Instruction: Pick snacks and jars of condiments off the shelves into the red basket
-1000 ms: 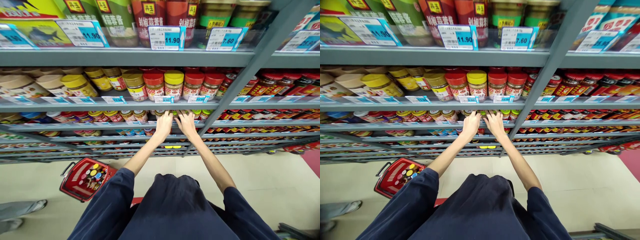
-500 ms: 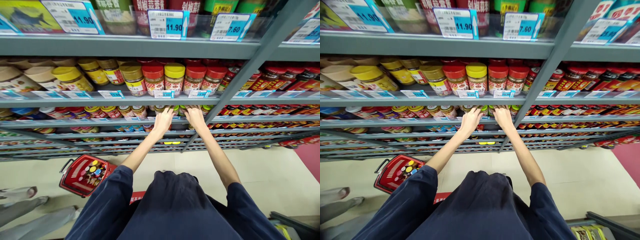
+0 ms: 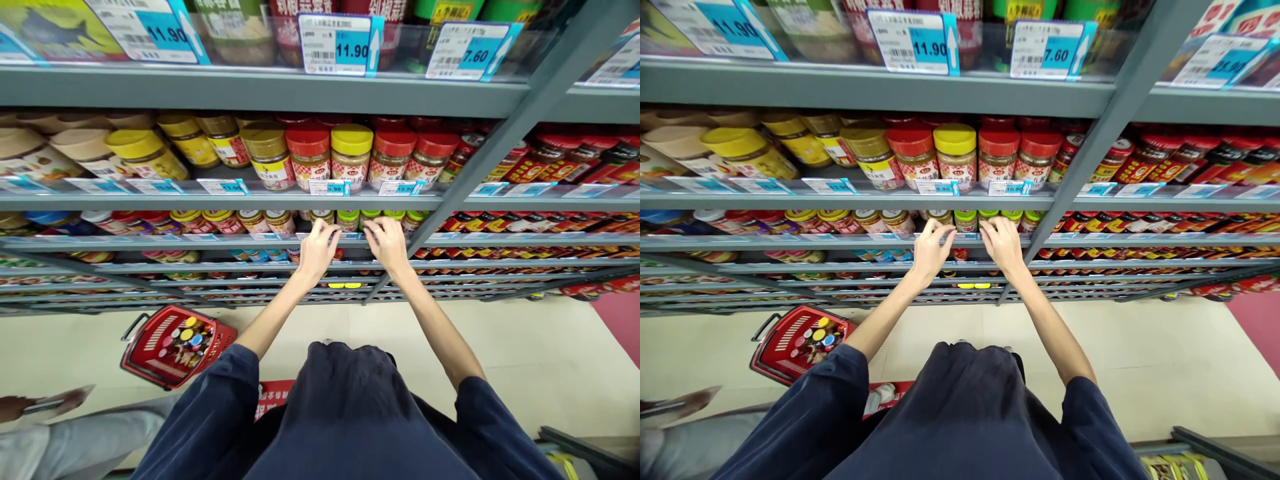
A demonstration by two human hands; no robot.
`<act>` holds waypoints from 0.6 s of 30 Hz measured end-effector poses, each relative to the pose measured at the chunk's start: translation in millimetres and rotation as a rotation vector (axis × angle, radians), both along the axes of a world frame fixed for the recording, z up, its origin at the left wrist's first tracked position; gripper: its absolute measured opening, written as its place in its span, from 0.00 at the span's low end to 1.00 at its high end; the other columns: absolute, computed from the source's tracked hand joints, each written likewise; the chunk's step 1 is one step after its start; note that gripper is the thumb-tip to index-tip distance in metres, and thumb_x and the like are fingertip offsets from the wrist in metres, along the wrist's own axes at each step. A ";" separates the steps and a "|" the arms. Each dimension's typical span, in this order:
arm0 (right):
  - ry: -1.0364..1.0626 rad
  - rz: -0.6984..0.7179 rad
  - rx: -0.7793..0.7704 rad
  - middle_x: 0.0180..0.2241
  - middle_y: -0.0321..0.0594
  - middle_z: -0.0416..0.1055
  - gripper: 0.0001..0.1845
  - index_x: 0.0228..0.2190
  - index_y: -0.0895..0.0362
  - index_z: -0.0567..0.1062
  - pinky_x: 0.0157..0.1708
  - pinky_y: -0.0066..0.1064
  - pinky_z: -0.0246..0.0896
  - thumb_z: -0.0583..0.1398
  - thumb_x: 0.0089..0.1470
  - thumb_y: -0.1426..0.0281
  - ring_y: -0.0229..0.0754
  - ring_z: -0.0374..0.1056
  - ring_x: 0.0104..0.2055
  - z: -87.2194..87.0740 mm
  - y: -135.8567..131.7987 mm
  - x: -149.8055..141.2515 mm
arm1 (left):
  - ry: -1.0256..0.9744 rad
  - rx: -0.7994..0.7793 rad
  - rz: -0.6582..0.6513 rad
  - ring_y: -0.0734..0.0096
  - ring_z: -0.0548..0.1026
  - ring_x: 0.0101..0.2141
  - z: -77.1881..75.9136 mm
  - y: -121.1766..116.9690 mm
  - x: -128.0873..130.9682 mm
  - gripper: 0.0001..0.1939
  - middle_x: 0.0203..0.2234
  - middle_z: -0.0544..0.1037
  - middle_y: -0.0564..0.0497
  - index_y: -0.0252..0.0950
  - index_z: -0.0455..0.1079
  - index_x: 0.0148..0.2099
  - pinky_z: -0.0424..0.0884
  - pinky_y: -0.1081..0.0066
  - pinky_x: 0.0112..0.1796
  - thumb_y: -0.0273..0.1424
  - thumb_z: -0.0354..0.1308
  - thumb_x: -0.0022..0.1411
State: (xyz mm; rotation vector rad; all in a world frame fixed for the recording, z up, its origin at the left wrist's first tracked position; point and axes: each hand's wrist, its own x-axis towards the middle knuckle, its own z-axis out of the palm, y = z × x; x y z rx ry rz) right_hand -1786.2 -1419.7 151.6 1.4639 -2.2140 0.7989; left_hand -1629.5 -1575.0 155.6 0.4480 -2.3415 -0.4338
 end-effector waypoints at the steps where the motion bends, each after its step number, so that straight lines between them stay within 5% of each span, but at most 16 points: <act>1: -0.032 0.018 0.005 0.48 0.53 0.80 0.20 0.53 0.57 0.79 0.53 0.46 0.66 0.52 0.73 0.63 0.54 0.74 0.51 -5.9 1.0 3.9 | -0.016 0.011 0.017 0.65 0.79 0.38 -6.4 -0.8 3.8 0.17 0.42 0.78 0.45 0.39 0.80 0.51 0.71 0.71 0.38 0.41 0.53 0.76; 4: -0.116 0.021 0.041 0.40 0.48 0.82 0.18 0.51 0.58 0.80 0.42 0.36 0.66 0.54 0.72 0.63 0.50 0.78 0.43 -19.8 -0.9 8.9 | -0.150 0.041 0.040 0.64 0.80 0.38 -19.7 -3.8 7.6 0.16 0.43 0.79 0.45 0.39 0.78 0.56 0.71 0.71 0.38 0.38 0.54 0.75; 8: -0.129 -0.026 0.054 0.35 0.44 0.82 0.15 0.46 0.57 0.80 0.33 0.33 0.59 0.55 0.71 0.64 0.46 0.77 0.35 -21.2 -7.0 2.5 | -0.256 0.037 0.025 0.61 0.81 0.40 -18.2 -8.3 1.4 0.17 0.47 0.80 0.43 0.37 0.75 0.60 0.71 0.69 0.39 0.35 0.53 0.76; 13: -0.094 0.062 0.136 0.37 0.44 0.82 0.16 0.44 0.56 0.77 0.31 0.32 0.56 0.51 0.73 0.64 0.45 0.77 0.36 -12.9 -7.0 -4.9 | -0.259 0.009 0.016 0.64 0.80 0.41 -6.9 -13.2 -2.3 0.13 0.45 0.81 0.46 0.38 0.77 0.51 0.70 0.69 0.40 0.33 0.52 0.76; 18: -0.096 0.083 0.151 0.42 0.45 0.82 0.14 0.43 0.55 0.75 0.34 0.32 0.57 0.50 0.73 0.66 0.46 0.77 0.40 -12.4 -5.5 -4.9 | -0.300 -0.012 0.010 0.62 0.81 0.43 -2.8 -15.1 -3.5 0.12 0.45 0.81 0.47 0.39 0.76 0.53 0.70 0.69 0.40 0.34 0.53 0.76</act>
